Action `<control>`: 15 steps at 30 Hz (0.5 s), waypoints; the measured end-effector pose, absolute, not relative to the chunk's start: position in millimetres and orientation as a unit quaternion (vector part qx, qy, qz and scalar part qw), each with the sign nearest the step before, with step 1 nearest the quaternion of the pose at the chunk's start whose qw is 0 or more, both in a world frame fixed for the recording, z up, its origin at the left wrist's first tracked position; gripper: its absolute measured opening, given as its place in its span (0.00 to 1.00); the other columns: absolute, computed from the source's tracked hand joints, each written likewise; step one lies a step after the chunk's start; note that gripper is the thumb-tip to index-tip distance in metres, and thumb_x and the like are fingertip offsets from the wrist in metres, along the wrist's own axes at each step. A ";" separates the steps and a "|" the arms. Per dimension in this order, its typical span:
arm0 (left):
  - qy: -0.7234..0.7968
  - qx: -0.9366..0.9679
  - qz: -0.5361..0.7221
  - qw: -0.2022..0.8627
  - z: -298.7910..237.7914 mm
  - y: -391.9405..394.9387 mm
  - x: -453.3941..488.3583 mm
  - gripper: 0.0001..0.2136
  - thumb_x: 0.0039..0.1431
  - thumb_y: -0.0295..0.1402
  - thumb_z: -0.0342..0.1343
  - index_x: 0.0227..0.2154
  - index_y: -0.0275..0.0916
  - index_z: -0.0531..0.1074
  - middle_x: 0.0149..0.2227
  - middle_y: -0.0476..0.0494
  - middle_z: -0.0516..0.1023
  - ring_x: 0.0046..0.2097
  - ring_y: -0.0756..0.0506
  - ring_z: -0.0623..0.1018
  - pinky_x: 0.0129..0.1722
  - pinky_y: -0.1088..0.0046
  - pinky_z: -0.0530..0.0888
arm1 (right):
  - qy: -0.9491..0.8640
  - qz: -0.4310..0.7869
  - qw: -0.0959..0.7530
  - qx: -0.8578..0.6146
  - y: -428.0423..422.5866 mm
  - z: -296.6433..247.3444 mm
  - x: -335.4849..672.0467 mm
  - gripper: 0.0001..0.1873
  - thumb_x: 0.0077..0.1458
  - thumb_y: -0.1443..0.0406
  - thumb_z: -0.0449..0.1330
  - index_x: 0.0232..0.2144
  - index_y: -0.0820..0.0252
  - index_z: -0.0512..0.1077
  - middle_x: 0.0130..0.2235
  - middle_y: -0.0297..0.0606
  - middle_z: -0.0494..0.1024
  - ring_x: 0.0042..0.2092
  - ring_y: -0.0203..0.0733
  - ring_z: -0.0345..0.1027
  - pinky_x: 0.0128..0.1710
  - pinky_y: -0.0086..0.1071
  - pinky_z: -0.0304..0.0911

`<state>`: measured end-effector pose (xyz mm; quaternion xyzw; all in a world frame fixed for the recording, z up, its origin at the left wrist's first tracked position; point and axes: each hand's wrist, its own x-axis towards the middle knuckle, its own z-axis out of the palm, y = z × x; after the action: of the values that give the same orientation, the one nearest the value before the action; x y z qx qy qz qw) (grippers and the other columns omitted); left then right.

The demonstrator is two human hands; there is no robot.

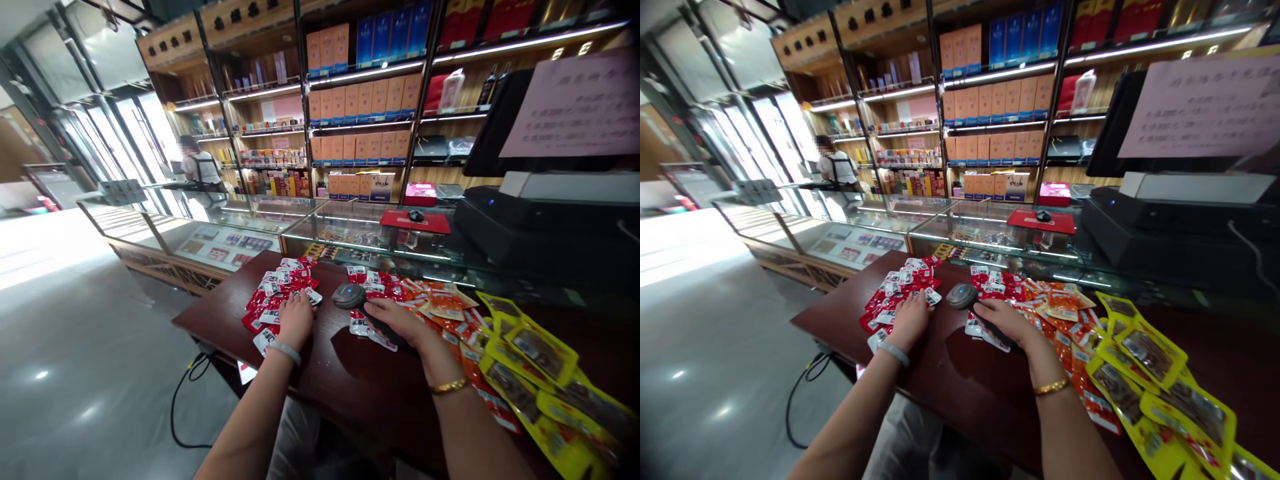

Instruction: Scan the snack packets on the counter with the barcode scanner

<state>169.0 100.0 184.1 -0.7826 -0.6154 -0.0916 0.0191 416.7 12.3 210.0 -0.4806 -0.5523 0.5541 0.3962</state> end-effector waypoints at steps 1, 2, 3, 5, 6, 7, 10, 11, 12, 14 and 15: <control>-0.614 -0.783 -0.093 0.025 186.0 102.5 167.9 0.27 0.64 0.36 0.48 0.63 0.31 0.58 0.56 0.27 0.72 0.62 0.34 0.66 0.58 0.54 0.61 | -0.552 0.554 0.396 -0.481 12.4 209.3 416.5 0.25 0.54 0.43 0.60 0.28 0.59 0.67 0.23 0.28 0.69 0.19 0.30 0.59 0.16 0.24 0.53; -0.616 -0.782 -0.095 0.029 188.8 104.7 167.4 0.27 0.63 0.36 0.50 0.63 0.33 0.58 0.55 0.28 0.73 0.60 0.35 0.68 0.56 0.55 0.62 | -0.551 0.553 0.397 -0.482 12.4 208.8 416.5 0.25 0.54 0.43 0.60 0.29 0.59 0.67 0.23 0.28 0.69 0.20 0.30 0.59 0.16 0.24 0.53; -0.620 -0.778 -0.094 0.030 192.3 106.7 167.2 0.28 0.61 0.37 0.52 0.63 0.35 0.59 0.54 0.29 0.74 0.58 0.35 0.69 0.55 0.56 0.64 | -0.551 0.552 0.399 -0.482 12.3 208.6 416.7 0.25 0.54 0.43 0.60 0.29 0.59 0.67 0.23 0.28 0.69 0.20 0.30 0.59 0.16 0.24 0.53; -0.636 -0.767 -0.084 0.026 199.7 110.7 166.5 0.28 0.56 0.40 0.58 0.58 0.36 0.64 0.54 0.30 0.73 0.57 0.33 0.69 0.53 0.57 0.65 | -0.551 0.550 0.403 -0.481 12.5 208.4 417.4 0.25 0.54 0.43 0.60 0.29 0.59 0.67 0.23 0.28 0.69 0.19 0.29 0.59 0.16 0.24 0.53; -0.641 -0.764 -0.075 0.020 202.9 112.7 165.9 0.27 0.53 0.42 0.60 0.55 0.36 0.68 0.54 0.30 0.73 0.57 0.32 0.69 0.53 0.57 0.65 | -0.551 0.549 0.406 -0.479 12.7 208.4 417.8 0.25 0.53 0.42 0.60 0.29 0.59 0.67 0.23 0.28 0.69 0.19 0.29 0.58 0.16 0.24 0.53; -0.641 -0.764 -0.066 0.010 205.3 114.8 165.2 0.25 0.52 0.44 0.61 0.50 0.36 0.70 0.53 0.30 0.74 0.57 0.32 0.69 0.52 0.58 0.65 | -0.551 0.548 0.408 -0.479 13.1 208.4 418.2 0.26 0.53 0.42 0.60 0.28 0.59 0.67 0.23 0.28 0.69 0.19 0.29 0.58 0.16 0.24 0.53; -0.619 -0.782 -0.062 -0.041 206.2 121.3 165.2 0.21 0.48 0.46 0.64 0.41 0.36 0.72 0.48 0.32 0.77 0.52 0.34 0.73 0.48 0.64 0.67 | -0.553 0.545 0.411 -0.478 14.5 208.7 418.9 0.26 0.53 0.42 0.60 0.28 0.59 0.66 0.23 0.28 0.70 0.19 0.29 0.58 0.17 0.25 0.53; -0.612 -0.785 -0.075 -0.067 204.4 123.5 166.5 0.20 0.48 0.45 0.64 0.39 0.37 0.72 0.45 0.34 0.78 0.49 0.36 0.75 0.45 0.66 0.68 | -0.552 0.545 0.412 -0.477 14.7 209.1 419.1 0.26 0.52 0.42 0.60 0.28 0.59 0.66 0.23 0.28 0.70 0.19 0.30 0.58 0.17 0.25 0.53; -0.607 -0.782 -0.102 -0.096 202.0 125.8 168.6 0.19 0.49 0.45 0.64 0.38 0.38 0.71 0.42 0.36 0.78 0.45 0.38 0.76 0.41 0.68 0.68 | -0.551 0.547 0.413 -0.476 14.7 209.8 419.4 0.26 0.52 0.42 0.60 0.28 0.59 0.66 0.23 0.28 0.70 0.19 0.30 0.58 0.16 0.25 0.53; -0.604 -0.759 -0.186 -0.157 196.0 130.3 175.1 0.16 0.52 0.44 0.62 0.37 0.39 0.69 0.36 0.42 0.78 0.38 0.42 0.77 0.35 0.71 0.67 | -0.545 0.553 0.418 -0.472 13.6 211.9 420.5 0.26 0.52 0.42 0.60 0.29 0.59 0.67 0.23 0.28 0.70 0.19 0.30 0.59 0.16 0.25 0.53; -0.600 -0.739 -0.238 -0.190 193.0 132.6 179.2 0.14 0.53 0.43 0.61 0.37 0.39 0.68 0.33 0.44 0.77 0.35 0.44 0.76 0.33 0.72 0.66 | -0.540 0.556 0.423 -0.470 12.6 213.3 421.4 0.26 0.52 0.42 0.61 0.29 0.59 0.67 0.23 0.28 0.70 0.19 0.30 0.59 0.16 0.25 0.53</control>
<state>179.2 132.6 193.0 -0.7392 -0.6005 -0.2382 -0.1904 421.4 12.6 213.3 -0.4701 -0.5399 0.5556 0.4228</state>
